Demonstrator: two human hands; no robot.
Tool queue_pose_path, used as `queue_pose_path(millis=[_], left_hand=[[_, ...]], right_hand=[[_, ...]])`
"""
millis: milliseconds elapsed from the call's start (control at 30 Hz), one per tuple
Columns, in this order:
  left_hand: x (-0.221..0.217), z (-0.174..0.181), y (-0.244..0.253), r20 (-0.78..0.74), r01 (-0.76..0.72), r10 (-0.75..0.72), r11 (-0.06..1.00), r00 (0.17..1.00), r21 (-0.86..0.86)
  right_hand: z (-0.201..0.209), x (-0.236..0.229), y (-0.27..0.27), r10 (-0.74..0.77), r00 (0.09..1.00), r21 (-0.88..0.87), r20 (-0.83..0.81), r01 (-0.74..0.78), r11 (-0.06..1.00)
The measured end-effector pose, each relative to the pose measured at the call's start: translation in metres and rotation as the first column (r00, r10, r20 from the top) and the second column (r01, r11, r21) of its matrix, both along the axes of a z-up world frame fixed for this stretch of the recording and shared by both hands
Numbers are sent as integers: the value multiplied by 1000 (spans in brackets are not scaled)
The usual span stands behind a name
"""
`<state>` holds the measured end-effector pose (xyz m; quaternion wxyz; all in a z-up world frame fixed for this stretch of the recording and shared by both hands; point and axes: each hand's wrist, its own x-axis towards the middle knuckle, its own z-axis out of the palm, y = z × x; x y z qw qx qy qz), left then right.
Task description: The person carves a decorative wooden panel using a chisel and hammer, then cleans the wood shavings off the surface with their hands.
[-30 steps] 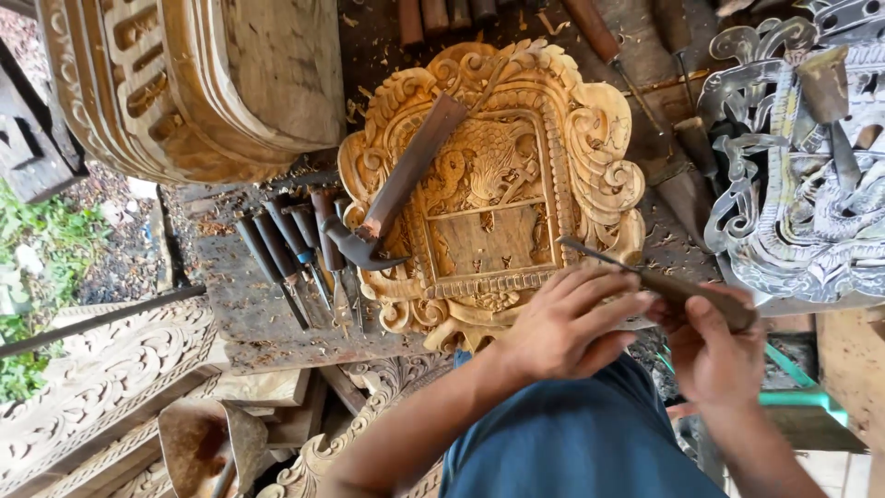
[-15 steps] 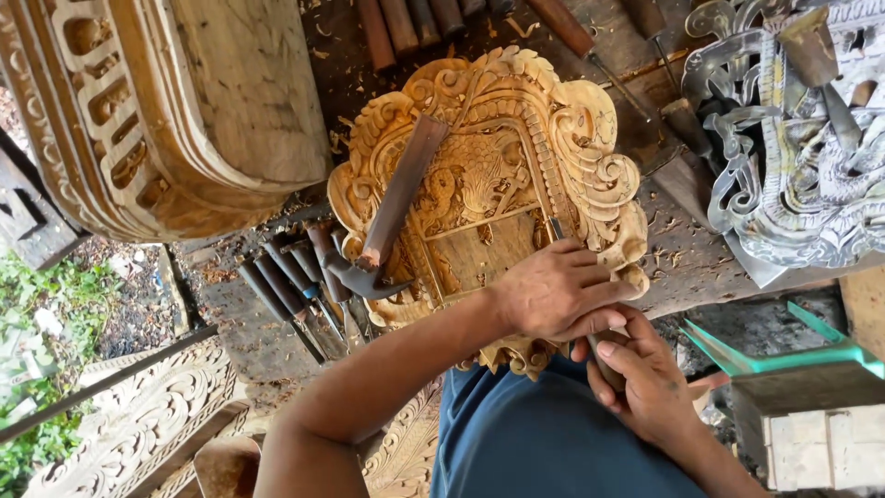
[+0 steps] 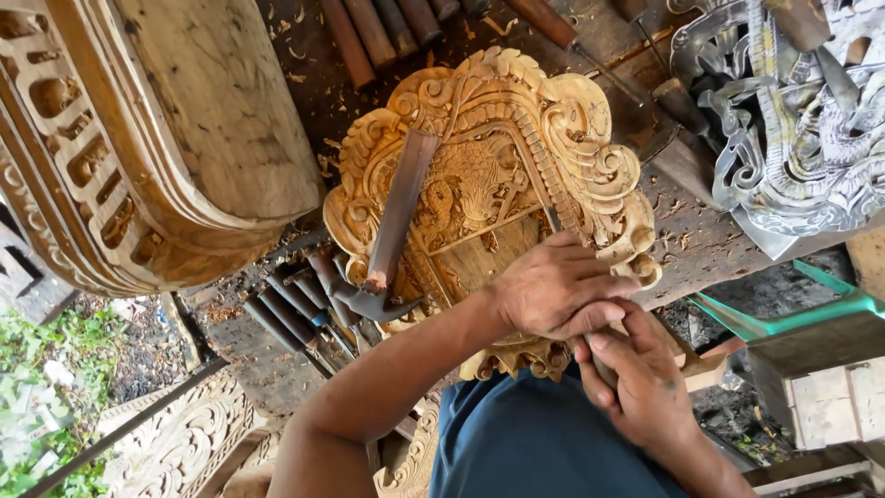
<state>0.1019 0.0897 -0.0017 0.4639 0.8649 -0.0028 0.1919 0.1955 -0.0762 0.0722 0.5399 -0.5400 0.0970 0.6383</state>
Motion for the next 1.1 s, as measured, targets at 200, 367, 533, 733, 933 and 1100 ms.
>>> queue_pose_path(millis=[200,367,533,733,933,1100], left_hand=[[-2,6,7,-7,39,-40,992,999,-116],[-3,10,13,7,46,-46,979,999,-198],[-5,-2,24,82,94,-77,967,994,-235],[4,-9,18,137,168,-138,959,981,-229],[12,32,-40,-50,-223,219,965,975,-135],[19,45,-58,-202,-361,319,905,926,-225]], right_hand=[[13,-3,9,-44,999,-19,-21,44,999],[25,-3,20,-72,995,-94,-66,66,993],[14,-31,26,156,793,162,589,-305,938],[6,-48,1,15,951,239,310,-93,967],[29,24,-41,-21,975,607,-223,156,779],[-15,60,-41,-38,791,401,610,-268,876]])
